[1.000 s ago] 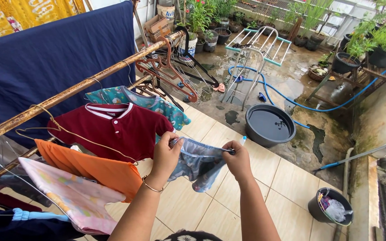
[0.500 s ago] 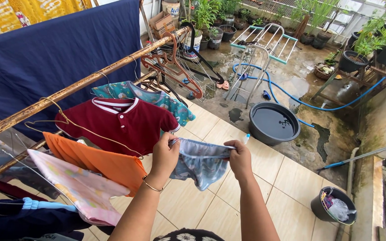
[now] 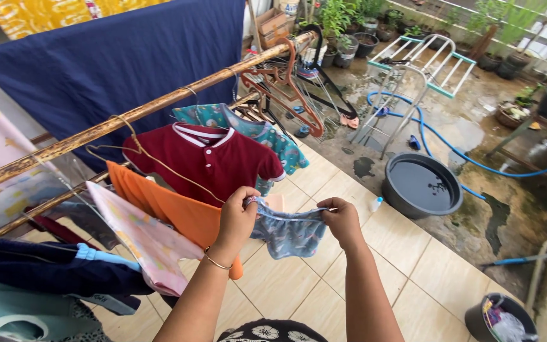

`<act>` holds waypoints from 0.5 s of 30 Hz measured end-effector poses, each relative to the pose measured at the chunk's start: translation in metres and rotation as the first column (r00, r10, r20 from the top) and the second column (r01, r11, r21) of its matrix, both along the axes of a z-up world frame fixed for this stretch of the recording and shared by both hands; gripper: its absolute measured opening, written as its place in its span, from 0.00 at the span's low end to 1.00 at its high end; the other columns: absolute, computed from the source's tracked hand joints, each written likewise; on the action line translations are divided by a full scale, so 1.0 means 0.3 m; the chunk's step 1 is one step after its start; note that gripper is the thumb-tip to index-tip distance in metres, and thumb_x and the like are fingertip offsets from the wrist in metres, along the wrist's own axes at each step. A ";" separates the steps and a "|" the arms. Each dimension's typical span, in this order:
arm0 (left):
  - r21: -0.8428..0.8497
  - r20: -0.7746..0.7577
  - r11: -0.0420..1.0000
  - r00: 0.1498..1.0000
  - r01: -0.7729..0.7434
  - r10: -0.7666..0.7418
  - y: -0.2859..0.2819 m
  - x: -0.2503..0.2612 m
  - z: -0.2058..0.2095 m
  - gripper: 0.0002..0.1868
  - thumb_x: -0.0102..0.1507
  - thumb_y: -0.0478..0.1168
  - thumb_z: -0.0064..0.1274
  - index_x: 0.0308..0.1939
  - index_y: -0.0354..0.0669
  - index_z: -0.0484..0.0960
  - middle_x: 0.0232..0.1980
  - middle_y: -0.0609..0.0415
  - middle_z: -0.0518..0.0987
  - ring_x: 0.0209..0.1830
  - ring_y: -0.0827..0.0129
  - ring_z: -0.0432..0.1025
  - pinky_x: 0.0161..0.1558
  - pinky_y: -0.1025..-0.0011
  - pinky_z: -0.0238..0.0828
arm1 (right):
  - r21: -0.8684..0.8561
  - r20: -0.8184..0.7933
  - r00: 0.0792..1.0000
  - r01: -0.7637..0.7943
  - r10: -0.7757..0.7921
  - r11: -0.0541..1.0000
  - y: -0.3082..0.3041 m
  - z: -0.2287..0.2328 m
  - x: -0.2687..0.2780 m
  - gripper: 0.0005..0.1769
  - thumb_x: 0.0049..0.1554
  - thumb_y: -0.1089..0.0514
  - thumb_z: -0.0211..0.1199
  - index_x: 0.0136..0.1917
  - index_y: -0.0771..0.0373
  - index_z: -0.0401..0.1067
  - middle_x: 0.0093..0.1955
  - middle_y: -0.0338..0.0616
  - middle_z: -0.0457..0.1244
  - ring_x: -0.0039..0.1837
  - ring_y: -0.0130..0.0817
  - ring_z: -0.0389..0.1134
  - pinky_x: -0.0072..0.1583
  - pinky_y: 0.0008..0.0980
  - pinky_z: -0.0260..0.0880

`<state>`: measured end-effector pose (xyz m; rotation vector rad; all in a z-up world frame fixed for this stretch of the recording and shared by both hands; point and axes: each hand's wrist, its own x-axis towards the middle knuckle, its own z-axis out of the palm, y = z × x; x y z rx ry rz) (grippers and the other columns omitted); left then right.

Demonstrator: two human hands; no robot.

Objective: The person retrieves small garments from an orange laundry basket, unfolds them, and hangs each on a hanger or directly on a metal drying rack. The person handles a blue patterned short and a light-colored patterned top, placing them among other clothes already on the rack.

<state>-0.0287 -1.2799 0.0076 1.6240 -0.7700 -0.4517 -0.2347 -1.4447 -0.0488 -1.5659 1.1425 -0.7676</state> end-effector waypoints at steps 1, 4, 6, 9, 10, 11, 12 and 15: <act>-0.001 0.001 1.000 1.000 -0.014 0.014 0.013 0.016 -0.001 0.12 0.58 0.27 0.48 0.42 0.40 0.83 0.39 0.39 0.82 0.32 0.58 0.82 0.29 0.72 0.86 | -0.001 0.001 1.000 -0.014 0.014 1.000 0.002 0.021 0.017 0.15 0.46 0.72 0.63 0.46 0.64 0.82 0.40 0.51 0.69 0.36 0.32 0.68 0.40 0.28 0.73; 0.032 0.035 0.999 0.999 -0.005 0.004 0.044 0.055 0.001 0.11 0.56 0.26 0.55 0.41 0.39 0.84 0.39 0.39 0.80 0.36 0.50 0.81 0.29 0.70 0.85 | 0.027 -0.050 0.992 -0.113 0.114 0.993 -0.022 0.061 0.077 0.17 0.45 0.67 0.71 0.51 0.63 0.82 0.45 0.50 0.71 0.42 0.31 0.72 0.45 0.29 0.73; 0.083 0.056 0.996 0.998 0.015 -0.019 0.055 0.067 0.006 0.11 0.56 0.27 0.57 0.41 0.39 0.84 0.41 0.42 0.79 0.39 0.53 0.81 0.32 0.69 0.86 | -0.028 -0.064 0.989 -0.135 0.133 0.990 -0.073 0.055 0.125 0.17 0.50 0.64 0.72 0.54 0.63 0.81 0.50 0.51 0.72 0.48 0.34 0.74 0.49 0.32 0.74; 0.121 0.136 0.993 0.991 0.002 -0.019 0.060 0.080 -0.016 0.10 0.53 0.30 0.59 0.38 0.43 0.85 0.37 0.47 0.80 0.39 0.57 0.80 0.33 0.64 0.83 | -0.195 -0.149 0.986 -0.101 0.072 0.976 -0.156 0.063 0.191 0.13 0.53 0.61 0.68 0.53 0.57 0.82 0.44 0.44 0.73 0.46 0.34 0.73 0.50 0.35 0.72; 0.119 0.140 0.993 0.990 -0.005 -0.012 0.065 0.082 -0.012 0.10 0.53 0.30 0.59 0.38 0.43 0.85 0.37 0.47 0.80 0.39 0.57 0.80 0.33 0.64 0.83 | -0.198 -0.145 0.986 -0.106 0.078 0.974 -0.187 0.066 0.211 0.13 0.53 0.61 0.68 0.53 0.57 0.82 0.44 0.44 0.73 0.46 0.34 0.73 0.50 0.35 0.72; 0.127 0.141 0.992 0.990 -0.020 0.002 0.069 0.084 -0.007 0.10 0.54 0.32 0.59 0.38 0.44 0.85 0.37 0.48 0.80 0.38 0.59 0.79 0.34 0.66 0.81 | -0.266 -0.157 0.987 -0.071 0.029 0.961 -0.218 0.069 0.231 0.13 0.54 0.59 0.68 0.53 0.55 0.82 0.43 0.43 0.73 0.46 0.37 0.74 0.51 0.35 0.72; 0.135 0.142 0.990 0.990 -0.033 0.014 0.071 0.085 -0.002 0.09 0.54 0.33 0.59 0.38 0.45 0.85 0.36 0.49 0.80 0.38 0.62 0.79 0.36 0.68 0.80 | -0.333 -0.166 0.986 -0.035 -0.022 0.942 -0.251 0.074 0.248 0.12 0.54 0.58 0.68 0.53 0.54 0.83 0.41 0.42 0.73 0.47 0.39 0.74 0.51 0.36 0.71; 0.163 0.192 0.984 0.980 -0.073 0.041 0.070 0.087 0.008 0.11 0.51 0.37 0.63 0.38 0.48 0.84 0.36 0.50 0.80 0.39 0.60 0.79 0.37 0.66 0.79 | -0.399 -0.167 0.983 0.003 -0.076 0.917 -0.350 0.093 0.305 0.13 0.55 0.58 0.66 0.54 0.54 0.82 0.42 0.43 0.73 0.50 0.43 0.74 0.54 0.40 0.71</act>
